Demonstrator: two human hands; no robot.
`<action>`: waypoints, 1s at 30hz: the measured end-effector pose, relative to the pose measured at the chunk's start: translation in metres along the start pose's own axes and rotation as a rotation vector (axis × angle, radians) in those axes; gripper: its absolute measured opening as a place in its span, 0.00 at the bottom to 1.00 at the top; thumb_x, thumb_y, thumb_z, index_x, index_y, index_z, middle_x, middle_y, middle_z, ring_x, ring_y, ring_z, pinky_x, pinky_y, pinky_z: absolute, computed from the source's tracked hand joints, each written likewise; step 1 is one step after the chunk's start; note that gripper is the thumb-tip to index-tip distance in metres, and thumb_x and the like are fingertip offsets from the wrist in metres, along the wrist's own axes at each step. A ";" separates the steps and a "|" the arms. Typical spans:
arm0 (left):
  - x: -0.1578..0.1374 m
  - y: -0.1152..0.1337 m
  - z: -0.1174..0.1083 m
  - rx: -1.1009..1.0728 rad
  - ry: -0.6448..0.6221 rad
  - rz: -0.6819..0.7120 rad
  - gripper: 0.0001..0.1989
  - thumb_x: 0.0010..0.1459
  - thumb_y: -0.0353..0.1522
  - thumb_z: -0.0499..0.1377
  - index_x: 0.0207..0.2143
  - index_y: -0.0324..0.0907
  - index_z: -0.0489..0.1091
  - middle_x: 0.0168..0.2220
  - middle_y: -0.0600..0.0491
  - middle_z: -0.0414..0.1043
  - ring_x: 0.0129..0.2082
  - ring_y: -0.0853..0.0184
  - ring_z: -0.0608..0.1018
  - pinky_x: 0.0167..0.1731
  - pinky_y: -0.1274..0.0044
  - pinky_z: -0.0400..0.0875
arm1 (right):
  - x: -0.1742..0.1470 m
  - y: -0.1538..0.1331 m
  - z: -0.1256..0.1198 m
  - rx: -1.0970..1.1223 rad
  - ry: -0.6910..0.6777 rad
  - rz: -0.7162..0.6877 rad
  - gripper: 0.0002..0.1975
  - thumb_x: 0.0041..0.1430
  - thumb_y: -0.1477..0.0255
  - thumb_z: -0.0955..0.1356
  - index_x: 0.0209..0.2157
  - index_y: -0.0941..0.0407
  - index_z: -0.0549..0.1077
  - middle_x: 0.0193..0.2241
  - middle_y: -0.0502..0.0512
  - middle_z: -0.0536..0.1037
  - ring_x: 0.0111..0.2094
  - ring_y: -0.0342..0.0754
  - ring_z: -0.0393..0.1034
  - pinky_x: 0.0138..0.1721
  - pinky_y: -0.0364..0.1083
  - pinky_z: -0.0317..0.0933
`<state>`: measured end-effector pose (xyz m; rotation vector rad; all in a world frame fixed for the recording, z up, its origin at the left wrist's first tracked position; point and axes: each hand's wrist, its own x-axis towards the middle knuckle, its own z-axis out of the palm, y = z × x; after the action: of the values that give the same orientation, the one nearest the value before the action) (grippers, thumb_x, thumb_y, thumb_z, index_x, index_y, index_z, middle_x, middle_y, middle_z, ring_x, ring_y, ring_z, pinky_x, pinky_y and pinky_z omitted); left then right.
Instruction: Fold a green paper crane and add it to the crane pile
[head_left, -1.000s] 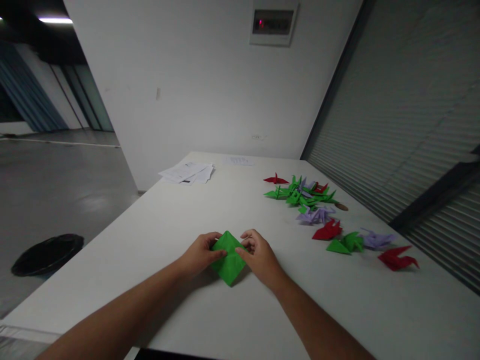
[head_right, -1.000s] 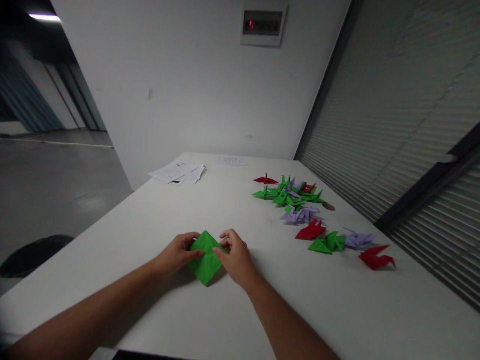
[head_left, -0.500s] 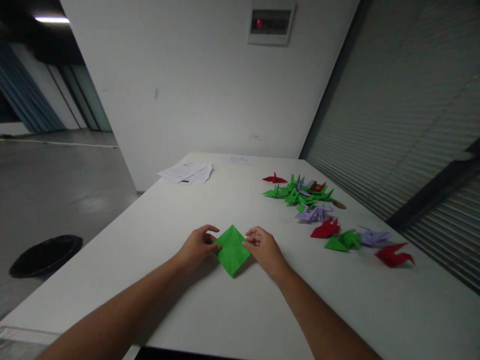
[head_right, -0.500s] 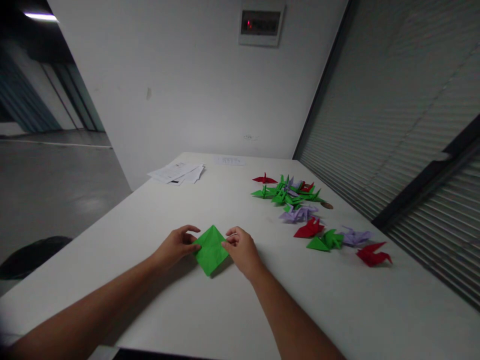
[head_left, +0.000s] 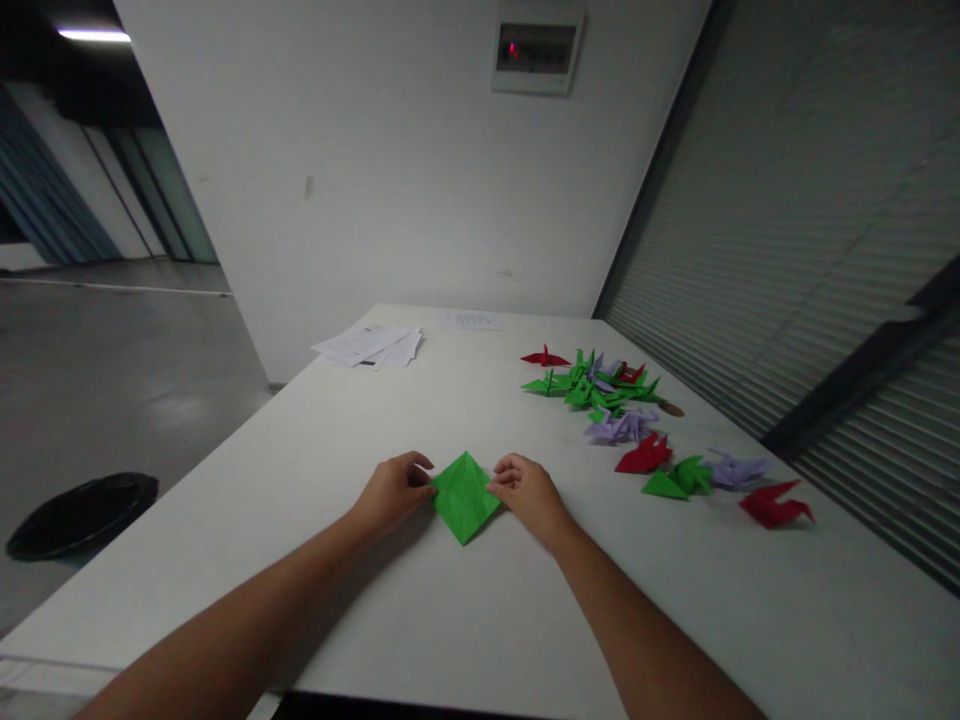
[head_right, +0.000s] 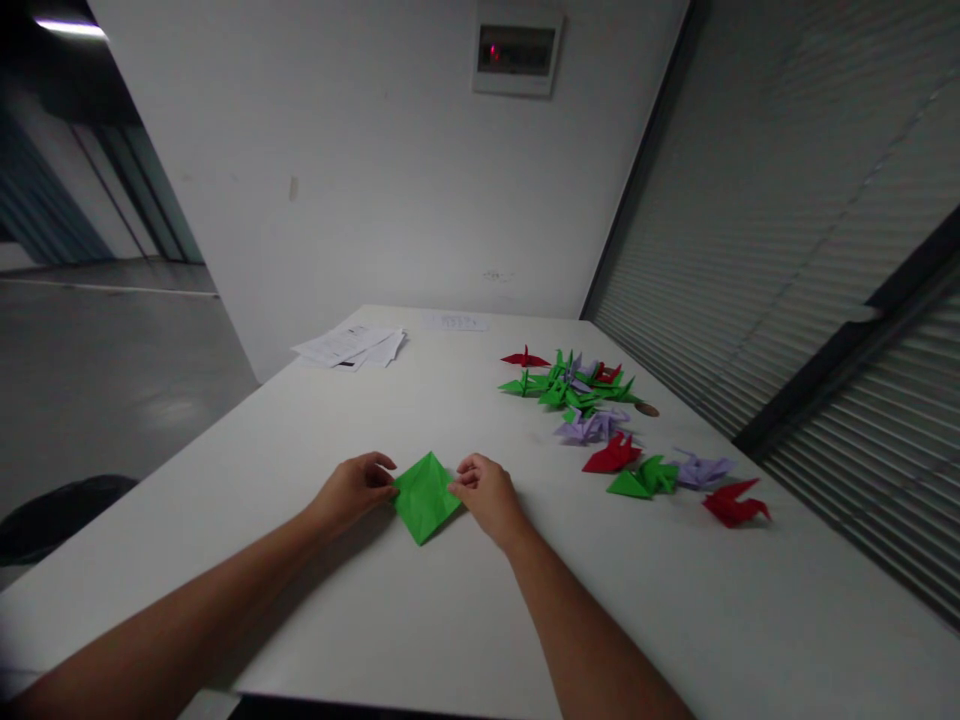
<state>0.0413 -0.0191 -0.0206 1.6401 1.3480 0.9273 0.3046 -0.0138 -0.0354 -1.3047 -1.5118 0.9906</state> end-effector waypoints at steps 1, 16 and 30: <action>0.000 -0.001 0.000 0.034 0.008 0.013 0.14 0.48 0.31 0.68 0.40 0.40 0.76 0.29 0.52 0.80 0.28 0.63 0.79 0.30 0.74 0.70 | 0.000 0.000 0.000 -0.019 0.000 -0.004 0.14 0.45 0.67 0.76 0.33 0.55 0.72 0.25 0.49 0.78 0.27 0.47 0.73 0.29 0.45 0.65; -0.035 0.035 0.024 0.690 -0.372 0.825 0.15 0.66 0.31 0.59 0.53 0.38 0.75 0.57 0.39 0.74 0.59 0.50 0.75 0.61 0.63 0.70 | -0.004 -0.012 -0.001 -0.235 -0.011 -0.020 0.09 0.49 0.78 0.73 0.32 0.54 0.72 0.25 0.48 0.78 0.27 0.46 0.75 0.31 0.43 0.67; -0.030 0.020 0.021 0.718 -0.435 0.821 0.25 0.69 0.43 0.57 0.64 0.42 0.69 0.66 0.36 0.64 0.66 0.43 0.67 0.64 0.53 0.65 | -0.013 -0.025 -0.001 -0.558 -0.142 -0.542 0.11 0.62 0.79 0.68 0.43 0.56 0.81 0.45 0.60 0.83 0.49 0.54 0.75 0.57 0.55 0.67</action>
<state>0.0634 -0.0539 -0.0120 2.8609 0.7012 0.4391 0.2986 -0.0301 -0.0128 -1.0912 -2.1986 0.3211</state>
